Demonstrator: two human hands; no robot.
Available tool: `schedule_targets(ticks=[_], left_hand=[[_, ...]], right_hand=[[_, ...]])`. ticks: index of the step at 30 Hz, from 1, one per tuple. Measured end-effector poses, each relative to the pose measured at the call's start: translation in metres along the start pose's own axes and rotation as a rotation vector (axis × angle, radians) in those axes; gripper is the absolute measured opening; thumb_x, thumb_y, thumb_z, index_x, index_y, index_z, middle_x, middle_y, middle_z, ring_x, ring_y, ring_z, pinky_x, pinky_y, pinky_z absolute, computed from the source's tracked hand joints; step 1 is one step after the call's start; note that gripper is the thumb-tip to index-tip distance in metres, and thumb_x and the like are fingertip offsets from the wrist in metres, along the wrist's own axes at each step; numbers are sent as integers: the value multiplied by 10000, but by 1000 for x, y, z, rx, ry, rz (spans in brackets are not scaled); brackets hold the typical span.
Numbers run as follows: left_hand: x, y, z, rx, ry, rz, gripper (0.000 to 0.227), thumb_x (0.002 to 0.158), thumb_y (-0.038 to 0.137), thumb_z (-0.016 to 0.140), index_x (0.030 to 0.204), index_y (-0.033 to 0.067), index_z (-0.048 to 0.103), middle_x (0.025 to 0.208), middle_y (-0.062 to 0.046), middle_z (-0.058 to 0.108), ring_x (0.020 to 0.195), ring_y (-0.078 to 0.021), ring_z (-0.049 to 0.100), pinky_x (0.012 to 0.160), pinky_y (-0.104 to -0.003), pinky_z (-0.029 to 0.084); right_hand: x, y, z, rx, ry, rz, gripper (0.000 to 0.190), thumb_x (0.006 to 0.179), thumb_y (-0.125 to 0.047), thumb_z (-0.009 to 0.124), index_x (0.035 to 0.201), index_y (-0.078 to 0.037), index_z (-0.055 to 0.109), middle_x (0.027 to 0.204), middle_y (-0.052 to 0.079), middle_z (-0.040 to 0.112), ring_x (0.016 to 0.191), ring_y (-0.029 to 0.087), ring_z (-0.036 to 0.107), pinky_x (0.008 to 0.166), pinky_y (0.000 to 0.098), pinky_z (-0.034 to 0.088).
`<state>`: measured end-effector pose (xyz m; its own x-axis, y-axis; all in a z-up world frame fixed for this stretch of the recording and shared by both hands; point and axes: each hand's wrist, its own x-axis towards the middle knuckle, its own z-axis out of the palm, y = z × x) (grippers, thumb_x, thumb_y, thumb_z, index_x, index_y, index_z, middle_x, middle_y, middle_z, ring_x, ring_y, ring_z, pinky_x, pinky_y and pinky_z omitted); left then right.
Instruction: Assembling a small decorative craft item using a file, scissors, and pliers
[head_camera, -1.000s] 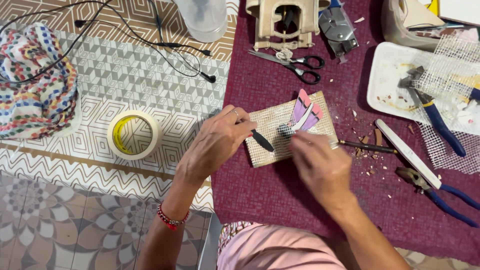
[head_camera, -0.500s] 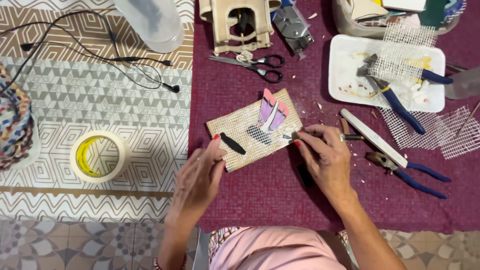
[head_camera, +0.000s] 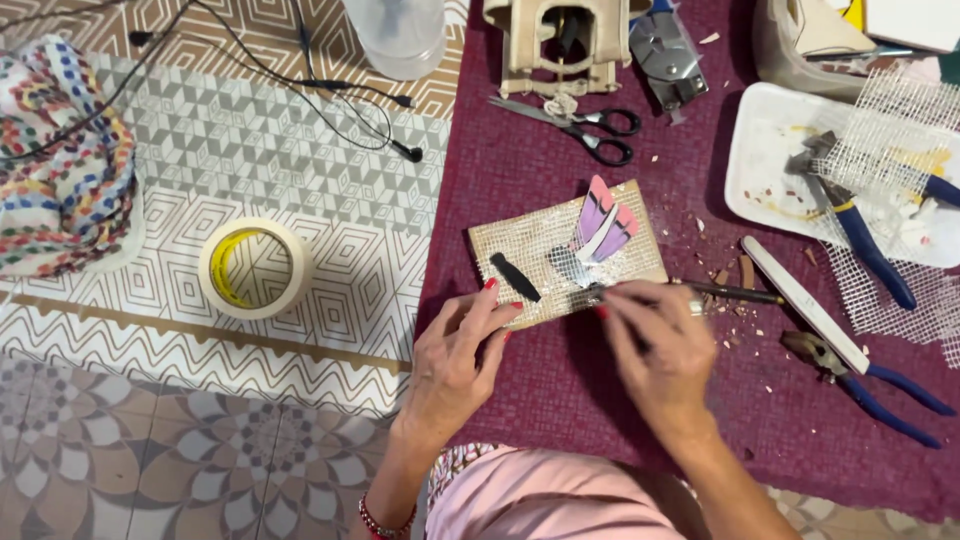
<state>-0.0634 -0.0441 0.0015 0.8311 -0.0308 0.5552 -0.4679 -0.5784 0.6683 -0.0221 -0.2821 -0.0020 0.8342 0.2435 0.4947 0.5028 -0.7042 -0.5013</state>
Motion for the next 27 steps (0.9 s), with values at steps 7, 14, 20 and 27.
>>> schedule_targets(ticks=[7, 14, 20, 27], left_hand=[[0, -2, 0, 23, -21, 41, 518, 913, -13, 693, 1412, -44, 553, 1041, -27, 794, 942, -267, 699, 823, -344, 615], [2, -2, -2, 11, -26, 36, 525, 913, -33, 679, 1419, -55, 540, 1031, -48, 786, 931, -273, 700, 820, -357, 619], [3, 0, -2, 4, -34, 28, 502, 912, -33, 682, 1398, -55, 558, 1032, -57, 782, 935, -271, 700, 820, -360, 620], [2, 0, -1, 1, -41, 17, 505, 910, -35, 683, 1402, -34, 566, 1042, -46, 784, 957, -266, 699, 829, -353, 617]], right_hand=[[-2, -32, 33, 74, 12, -70, 97, 835, -73, 831, 927, -89, 805, 974, 74, 766, 857, 262, 746, 747, 364, 607], [3, -34, 37, 31, 32, -96, 67, 830, -70, 841, 885, -76, 802, 917, 75, 753, 818, 268, 740, 704, 365, 606], [0, -31, 40, 13, 19, -106, 63, 840, -70, 834, 892, -76, 798, 919, 80, 747, 833, 286, 737, 705, 385, 604], [-1, -34, 39, -12, 12, -100, 46, 855, -59, 818, 892, -59, 791, 925, 88, 746, 843, 293, 732, 712, 379, 606]])
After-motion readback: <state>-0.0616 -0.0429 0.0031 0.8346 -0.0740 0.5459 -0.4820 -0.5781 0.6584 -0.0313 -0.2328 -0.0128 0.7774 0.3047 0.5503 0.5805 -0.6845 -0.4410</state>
